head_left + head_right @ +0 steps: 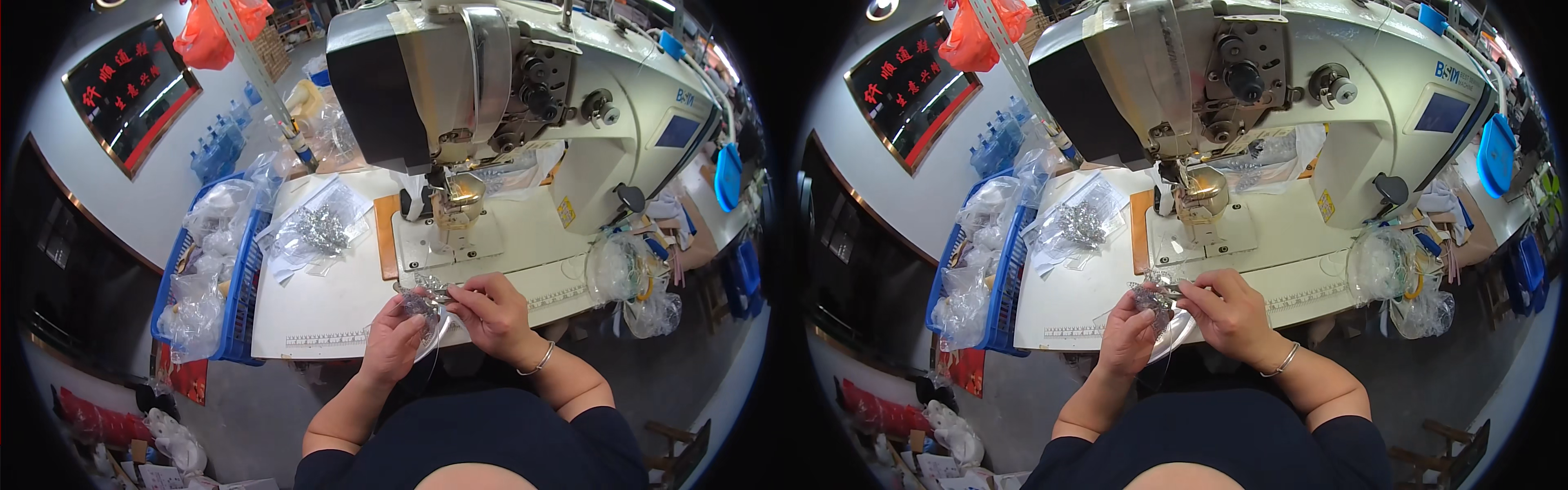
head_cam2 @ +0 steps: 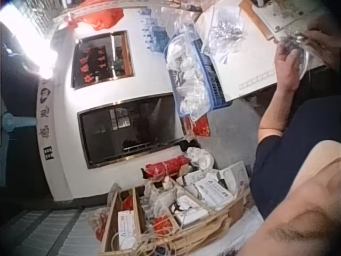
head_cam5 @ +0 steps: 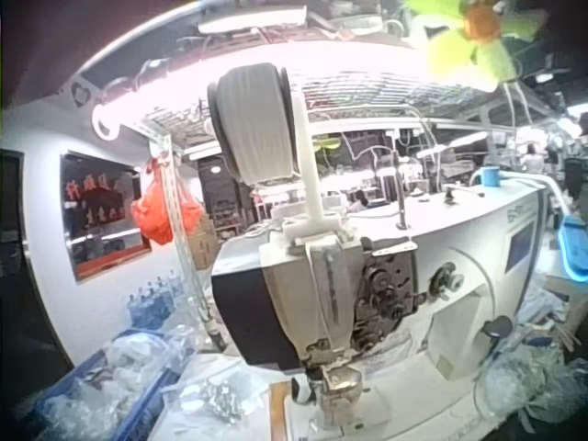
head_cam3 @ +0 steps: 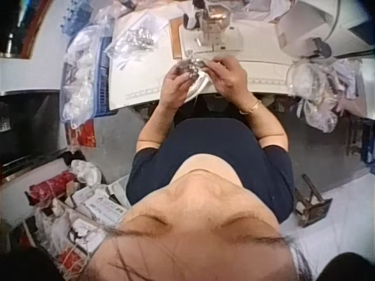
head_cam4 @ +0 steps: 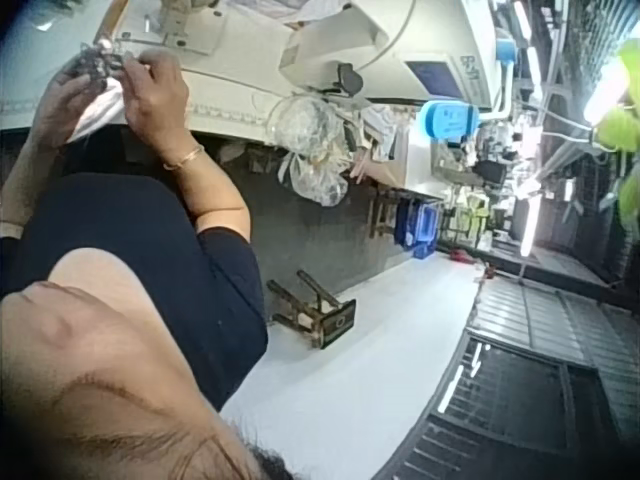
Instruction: The person sews a silver sequined bow onto a transparent plastic sheet using an industrial sewing machine. They repeatedly position the item under the needle, stitch, and trim the thread with scissors. The process is repeated for multiple items in a workshop setting.
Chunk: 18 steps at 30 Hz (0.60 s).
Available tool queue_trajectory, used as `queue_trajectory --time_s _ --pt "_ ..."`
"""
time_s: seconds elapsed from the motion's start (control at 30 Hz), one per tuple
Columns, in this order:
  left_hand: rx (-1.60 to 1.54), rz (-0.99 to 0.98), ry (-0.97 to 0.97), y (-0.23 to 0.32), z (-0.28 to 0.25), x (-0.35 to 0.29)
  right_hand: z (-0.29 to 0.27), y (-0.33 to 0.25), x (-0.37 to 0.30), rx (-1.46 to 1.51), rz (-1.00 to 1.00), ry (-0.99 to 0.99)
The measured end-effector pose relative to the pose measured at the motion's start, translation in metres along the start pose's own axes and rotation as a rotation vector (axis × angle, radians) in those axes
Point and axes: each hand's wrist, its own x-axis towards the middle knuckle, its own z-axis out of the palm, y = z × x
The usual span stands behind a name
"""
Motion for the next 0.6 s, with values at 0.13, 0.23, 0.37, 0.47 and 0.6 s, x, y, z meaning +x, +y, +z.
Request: queue_trajectory --time_s 0.13,0.23,0.37,0.47,0.6 --pt "0.046 0.018 -0.058 0.003 0.001 0.001 0.001 0.001 0.003 0.091 0.030 -0.016" --pt "0.041 0.021 -0.084 0.001 -0.003 0.002 0.001 0.000 0.003 0.147 0.089 -0.028" --pt "-0.021 0.057 -0.058 -0.006 0.001 0.002 0.005 -0.003 0.001 0.091 0.102 0.009" --pt "-0.037 0.119 -0.032 -0.014 0.005 0.002 0.008 -0.006 0.002 0.053 0.088 0.040" --pt "-0.015 0.174 -0.022 -0.018 0.006 -0.001 0.008 -0.005 0.003 0.080 0.070 0.048"
